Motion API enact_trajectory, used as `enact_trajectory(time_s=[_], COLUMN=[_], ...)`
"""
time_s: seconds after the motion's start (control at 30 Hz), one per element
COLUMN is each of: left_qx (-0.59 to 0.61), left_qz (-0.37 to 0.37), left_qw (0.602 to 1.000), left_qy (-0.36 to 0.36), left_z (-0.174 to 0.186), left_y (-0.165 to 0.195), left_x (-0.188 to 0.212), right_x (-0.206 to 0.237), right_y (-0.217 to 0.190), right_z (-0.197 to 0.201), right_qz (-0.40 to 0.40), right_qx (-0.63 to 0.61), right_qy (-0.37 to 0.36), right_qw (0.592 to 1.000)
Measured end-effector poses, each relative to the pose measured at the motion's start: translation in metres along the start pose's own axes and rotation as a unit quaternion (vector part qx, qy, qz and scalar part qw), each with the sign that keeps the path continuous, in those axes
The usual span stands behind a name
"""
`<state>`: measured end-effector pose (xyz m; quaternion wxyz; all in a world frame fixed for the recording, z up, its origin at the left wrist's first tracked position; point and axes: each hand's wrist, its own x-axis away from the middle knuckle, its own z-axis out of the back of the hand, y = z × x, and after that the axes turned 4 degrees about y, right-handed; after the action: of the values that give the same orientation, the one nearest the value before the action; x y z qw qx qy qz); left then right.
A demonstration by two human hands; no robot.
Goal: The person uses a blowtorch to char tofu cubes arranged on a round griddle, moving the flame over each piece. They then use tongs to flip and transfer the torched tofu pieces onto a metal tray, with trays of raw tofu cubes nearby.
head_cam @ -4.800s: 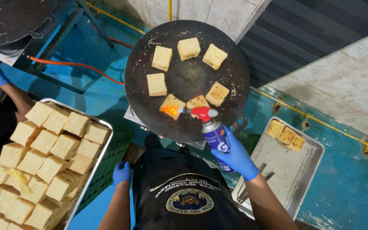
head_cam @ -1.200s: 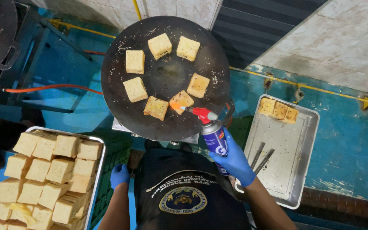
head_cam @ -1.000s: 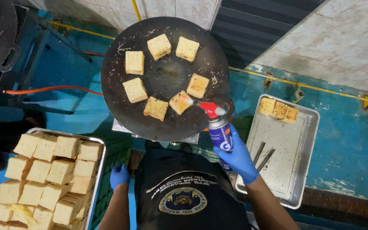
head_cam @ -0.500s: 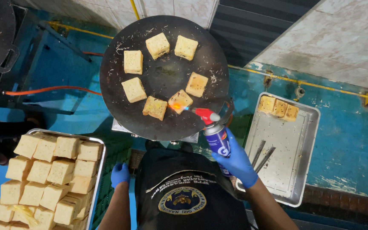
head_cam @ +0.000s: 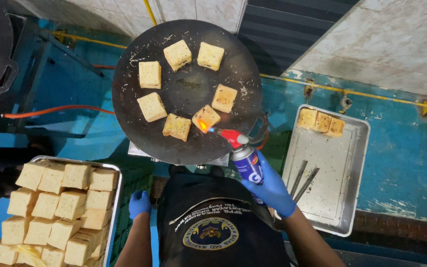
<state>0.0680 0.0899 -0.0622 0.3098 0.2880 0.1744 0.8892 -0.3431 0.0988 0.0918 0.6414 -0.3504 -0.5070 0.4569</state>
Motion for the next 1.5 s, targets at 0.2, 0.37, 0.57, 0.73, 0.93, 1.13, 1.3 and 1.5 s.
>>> enact_trajectory(time_s=[0.2, 0.37, 0.57, 0.73, 0.93, 1.13, 1.3, 1.5], left_qx=[-0.019, -0.009, -0.004, -0.020, -0.050, -0.030, -0.030, -0.024], left_qz=[0.009, -0.012, 0.002, -0.019, -0.010, -0.031, -0.026, -0.021], left_qw=[1.000, 1.000, 1.000, 1.000, 0.999, 0.999, 0.999, 0.999], left_qy=[-0.005, -0.004, -0.012, -0.009, -0.008, -0.012, -0.013, -0.012], left_z=[-0.001, 0.001, 0.002, 0.000, -0.002, -0.002, -0.002, -0.003], left_y=[-0.002, -0.002, -0.003, -0.001, 0.005, 0.006, 0.009, 0.013], left_x=[-0.001, -0.002, -0.002, -0.003, -0.004, -0.003, -0.002, -0.003], right_x=[-0.004, -0.011, -0.001, 0.009, 0.005, -0.002, 0.006, 0.006], right_y=[0.005, 0.007, 0.013, 0.021, 0.024, 0.023, 0.032, 0.048], right_z=[0.003, 0.010, 0.007, -0.004, -0.003, 0.007, 0.006, -0.006], right_qz=[-0.002, -0.042, 0.064, 0.021, 0.035, -0.007, 0.010, 0.035], right_qx=[0.032, 0.080, -0.072, 0.061, 0.036, -0.015, -0.029, -0.006], right_qy=[0.019, 0.084, 0.022, 0.039, 0.055, 0.096, 0.083, 0.057], right_qw=[0.999, 0.992, 0.995, 0.997, 0.997, 0.995, 0.996, 0.998])
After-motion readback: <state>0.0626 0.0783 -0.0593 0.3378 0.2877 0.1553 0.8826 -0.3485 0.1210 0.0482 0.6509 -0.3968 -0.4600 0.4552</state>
